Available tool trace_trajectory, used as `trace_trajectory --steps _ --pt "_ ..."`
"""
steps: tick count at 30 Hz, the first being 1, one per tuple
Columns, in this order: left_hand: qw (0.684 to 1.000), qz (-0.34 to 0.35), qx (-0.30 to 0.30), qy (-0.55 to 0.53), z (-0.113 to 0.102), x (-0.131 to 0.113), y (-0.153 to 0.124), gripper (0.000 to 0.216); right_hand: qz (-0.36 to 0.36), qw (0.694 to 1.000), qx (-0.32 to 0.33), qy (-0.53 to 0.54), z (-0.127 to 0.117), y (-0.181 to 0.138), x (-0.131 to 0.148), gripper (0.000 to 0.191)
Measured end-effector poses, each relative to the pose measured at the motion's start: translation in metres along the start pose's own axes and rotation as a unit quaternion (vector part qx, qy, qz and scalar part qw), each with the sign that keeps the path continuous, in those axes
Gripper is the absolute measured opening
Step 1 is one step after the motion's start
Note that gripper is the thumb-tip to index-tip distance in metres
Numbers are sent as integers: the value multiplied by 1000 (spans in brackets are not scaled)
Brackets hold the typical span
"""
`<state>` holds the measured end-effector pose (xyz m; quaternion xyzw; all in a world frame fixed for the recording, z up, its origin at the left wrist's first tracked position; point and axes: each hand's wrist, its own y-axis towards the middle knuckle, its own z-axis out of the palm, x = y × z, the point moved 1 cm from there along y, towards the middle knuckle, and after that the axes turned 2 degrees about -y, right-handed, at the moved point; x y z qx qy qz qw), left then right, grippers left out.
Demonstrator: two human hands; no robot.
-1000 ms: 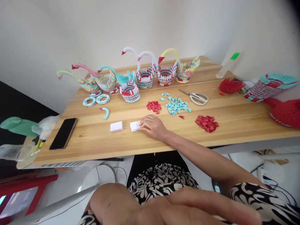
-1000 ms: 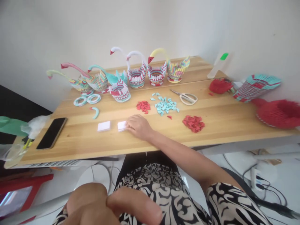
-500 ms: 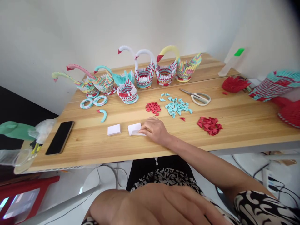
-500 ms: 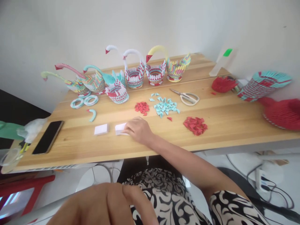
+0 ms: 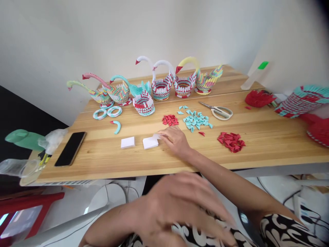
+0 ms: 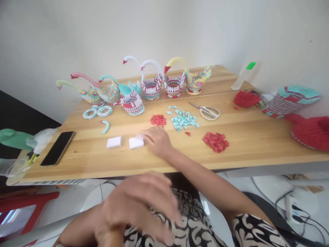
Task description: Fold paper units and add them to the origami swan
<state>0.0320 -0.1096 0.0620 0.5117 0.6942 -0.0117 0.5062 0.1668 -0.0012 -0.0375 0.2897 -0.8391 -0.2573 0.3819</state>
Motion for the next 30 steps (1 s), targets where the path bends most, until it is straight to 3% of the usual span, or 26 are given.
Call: trace_trajectory --steps 1,3,5,6,9,11,14,17,20,26,30 --pt "999 10 -38 1 -9 4 2 32 19 1000 1 1 -4 2 -2 18" --pt "985 -60 -150 66 -30 23 2 27 61 998 5 10 -14 8 -3 25" --pt "944 -138 -268 136 -50 50 0 29 85 996 15 21 -24 17 -2 33" --pt "926 -178 -298 145 -58 65 1 34 87 996 19 27 -29 21 0 34" --pt "928 -249 -269 63 -71 102 10 44 72 996 37 39 -39 36 3 35" --pt "926 -283 -248 4 -73 114 21 34 64 996 49 43 -44 44 1 35" --pt "913 -300 -277 -27 -79 120 35 27 77 993 48 76 -50 54 -10 31" --pt "898 -292 -320 -70 -89 121 46 28 96 989 -2 113 -55 62 -26 26" --pt "889 -292 -338 -96 -94 127 50 29 54 996 -34 67 -52 63 -40 25" --pt "887 -305 -327 -119 -77 143 44 31 -26 999 8 40 -36 50 -46 15" --pt "891 -298 -315 -130 -68 147 39 31 75 990 -6 122 -35 46 -41 14"
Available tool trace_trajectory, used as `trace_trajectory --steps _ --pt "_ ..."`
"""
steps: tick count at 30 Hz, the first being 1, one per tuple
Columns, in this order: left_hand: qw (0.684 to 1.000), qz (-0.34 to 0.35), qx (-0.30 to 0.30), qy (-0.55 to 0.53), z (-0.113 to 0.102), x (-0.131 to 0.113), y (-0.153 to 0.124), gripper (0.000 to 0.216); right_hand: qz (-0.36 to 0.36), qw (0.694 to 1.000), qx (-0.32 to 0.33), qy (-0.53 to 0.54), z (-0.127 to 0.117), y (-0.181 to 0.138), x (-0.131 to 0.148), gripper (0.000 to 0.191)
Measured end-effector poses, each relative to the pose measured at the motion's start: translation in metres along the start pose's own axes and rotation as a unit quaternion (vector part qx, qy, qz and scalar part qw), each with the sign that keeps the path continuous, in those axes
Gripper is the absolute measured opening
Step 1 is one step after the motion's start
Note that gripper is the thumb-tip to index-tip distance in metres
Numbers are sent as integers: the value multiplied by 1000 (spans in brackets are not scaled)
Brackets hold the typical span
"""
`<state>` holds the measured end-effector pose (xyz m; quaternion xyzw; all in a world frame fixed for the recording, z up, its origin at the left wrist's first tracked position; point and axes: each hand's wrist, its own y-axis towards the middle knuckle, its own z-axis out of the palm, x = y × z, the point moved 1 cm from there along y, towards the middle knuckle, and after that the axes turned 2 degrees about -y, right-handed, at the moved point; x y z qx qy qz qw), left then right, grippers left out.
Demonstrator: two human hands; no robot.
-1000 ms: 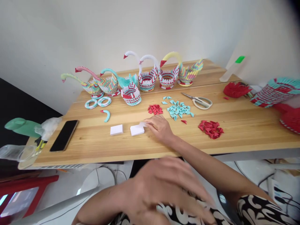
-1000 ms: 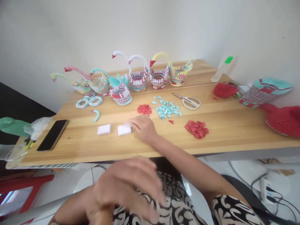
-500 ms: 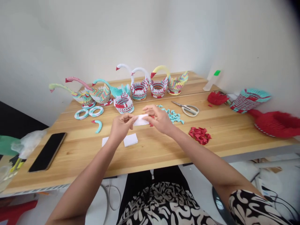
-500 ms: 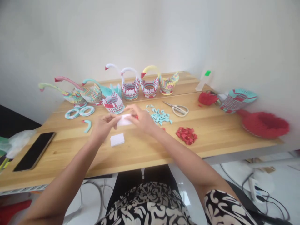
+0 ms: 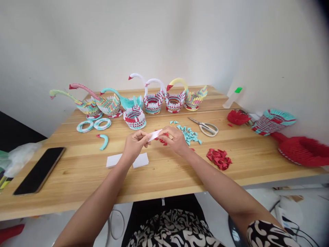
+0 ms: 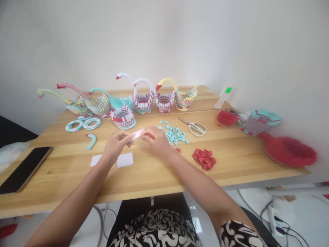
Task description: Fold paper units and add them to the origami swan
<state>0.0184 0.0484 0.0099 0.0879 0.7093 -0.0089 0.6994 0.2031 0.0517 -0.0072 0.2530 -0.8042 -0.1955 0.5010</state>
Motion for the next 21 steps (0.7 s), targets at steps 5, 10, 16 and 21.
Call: trace_trajectory --steps 5,10,16,21 --pt "1000 20 10 -5 -3 0 -1 30 111 985 -5 134 2 0 4 26" --pt "999 34 13 -4 -4 -1 -3 32 154 972 -14 177 4 -2 -1 30" --pt "995 55 84 -18 -2 2 -4 40 146 978 -36 146 4 -4 -5 27" --pt "998 52 33 16 0 6 -2 32 145 978 -36 144 6 -5 -5 27"
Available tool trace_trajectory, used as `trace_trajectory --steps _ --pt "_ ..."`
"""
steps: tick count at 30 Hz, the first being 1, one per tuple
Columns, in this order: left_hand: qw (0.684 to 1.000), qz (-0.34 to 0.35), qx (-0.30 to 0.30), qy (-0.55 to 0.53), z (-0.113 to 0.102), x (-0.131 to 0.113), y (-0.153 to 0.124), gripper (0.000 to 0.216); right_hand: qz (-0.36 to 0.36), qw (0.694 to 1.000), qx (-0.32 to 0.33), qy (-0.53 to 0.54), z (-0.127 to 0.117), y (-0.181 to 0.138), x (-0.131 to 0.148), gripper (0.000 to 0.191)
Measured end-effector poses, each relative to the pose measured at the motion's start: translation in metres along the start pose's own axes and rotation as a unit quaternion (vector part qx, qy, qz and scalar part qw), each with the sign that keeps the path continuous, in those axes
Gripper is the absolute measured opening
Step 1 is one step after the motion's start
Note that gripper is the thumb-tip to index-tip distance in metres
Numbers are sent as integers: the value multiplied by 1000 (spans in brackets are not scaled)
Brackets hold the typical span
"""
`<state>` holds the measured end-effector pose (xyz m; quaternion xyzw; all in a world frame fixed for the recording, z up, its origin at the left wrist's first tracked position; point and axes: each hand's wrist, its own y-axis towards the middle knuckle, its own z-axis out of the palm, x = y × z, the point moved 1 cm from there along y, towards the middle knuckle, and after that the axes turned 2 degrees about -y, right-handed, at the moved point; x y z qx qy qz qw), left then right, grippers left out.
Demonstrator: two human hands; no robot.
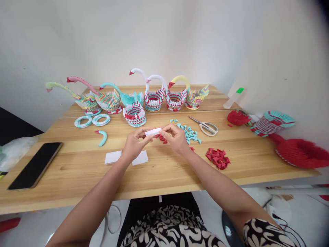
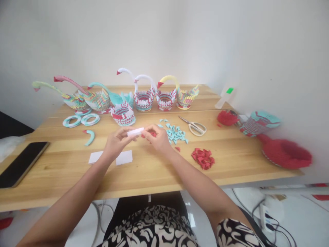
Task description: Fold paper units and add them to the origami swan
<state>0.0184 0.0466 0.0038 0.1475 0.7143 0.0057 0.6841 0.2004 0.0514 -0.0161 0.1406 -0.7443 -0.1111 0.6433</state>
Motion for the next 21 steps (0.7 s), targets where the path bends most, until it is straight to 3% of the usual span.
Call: trace_trajectory --steps 21 --pt "999 -33 0 -12 5 6 1 30 28 1000 -10 2 1 0 0 29"
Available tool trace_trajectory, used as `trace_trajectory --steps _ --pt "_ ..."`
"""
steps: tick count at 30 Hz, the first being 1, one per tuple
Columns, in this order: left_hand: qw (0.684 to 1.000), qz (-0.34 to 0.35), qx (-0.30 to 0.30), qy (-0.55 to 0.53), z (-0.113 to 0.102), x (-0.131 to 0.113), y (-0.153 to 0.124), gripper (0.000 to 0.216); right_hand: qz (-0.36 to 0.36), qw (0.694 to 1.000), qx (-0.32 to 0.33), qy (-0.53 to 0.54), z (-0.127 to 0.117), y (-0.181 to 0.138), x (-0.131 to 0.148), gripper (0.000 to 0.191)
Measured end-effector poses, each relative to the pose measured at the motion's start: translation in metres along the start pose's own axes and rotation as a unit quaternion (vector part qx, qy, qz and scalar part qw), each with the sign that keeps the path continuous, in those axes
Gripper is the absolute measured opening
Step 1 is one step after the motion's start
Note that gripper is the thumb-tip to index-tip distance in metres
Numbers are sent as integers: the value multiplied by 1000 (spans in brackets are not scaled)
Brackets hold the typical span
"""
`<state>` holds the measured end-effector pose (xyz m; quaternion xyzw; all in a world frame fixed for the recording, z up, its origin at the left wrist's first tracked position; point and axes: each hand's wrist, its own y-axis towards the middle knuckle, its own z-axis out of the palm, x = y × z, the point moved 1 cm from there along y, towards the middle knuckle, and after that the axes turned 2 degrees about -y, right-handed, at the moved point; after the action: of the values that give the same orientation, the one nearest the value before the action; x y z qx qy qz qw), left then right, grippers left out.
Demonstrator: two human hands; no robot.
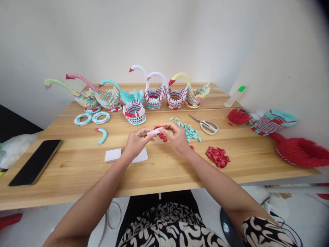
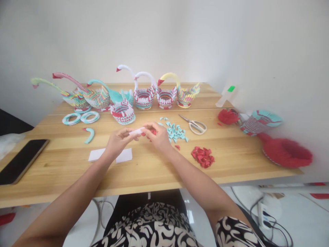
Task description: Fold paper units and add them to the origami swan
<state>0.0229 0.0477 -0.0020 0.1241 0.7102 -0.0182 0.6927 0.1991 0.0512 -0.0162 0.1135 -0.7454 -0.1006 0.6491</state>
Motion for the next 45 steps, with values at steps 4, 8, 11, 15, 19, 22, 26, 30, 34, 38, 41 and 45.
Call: trace_trajectory --steps 4,8,11,15,19,22,26,30,34,38,41,45 --pt "1000 0 1 0 0 2 1 27 0 1000 -3 -5 0 0 0 30" --pt "1000 -1 2 6 0 2 0 25 10 1000 -3 -4 0 0 3 29" --pt "1000 -2 3 7 0 2 0 24 13 1000 -4 -6 1 0 5 28" --pt "1000 -4 6 11 0 4 0 23 7 1000 -1 -11 1 0 5 26" --pt "1000 -7 15 22 1 4 1 19 -42 997 -10 -61 0 -1 7 21" --pt "999 -19 25 30 2 2 0 20 -107 987 -22 -120 -1 -1 9 16" --pt "999 -29 22 15 3 0 1 23 -97 988 -1 -117 -2 0 8 18" --pt "1000 -23 5 -21 2 1 2 26 -9 998 60 -4 0 3 2 40" --pt "999 -23 20 -39 2 2 2 27 7 996 81 -27 2 4 1 34" --pt "999 -30 29 -35 4 2 1 27 -1 996 77 -48 3 3 4 27" --pt "999 -31 28 -26 5 2 1 28 1 996 70 -47 2 2 6 27" --pt "999 -31 22 -16 4 0 1 28 18 997 64 -41 0 2 7 31"
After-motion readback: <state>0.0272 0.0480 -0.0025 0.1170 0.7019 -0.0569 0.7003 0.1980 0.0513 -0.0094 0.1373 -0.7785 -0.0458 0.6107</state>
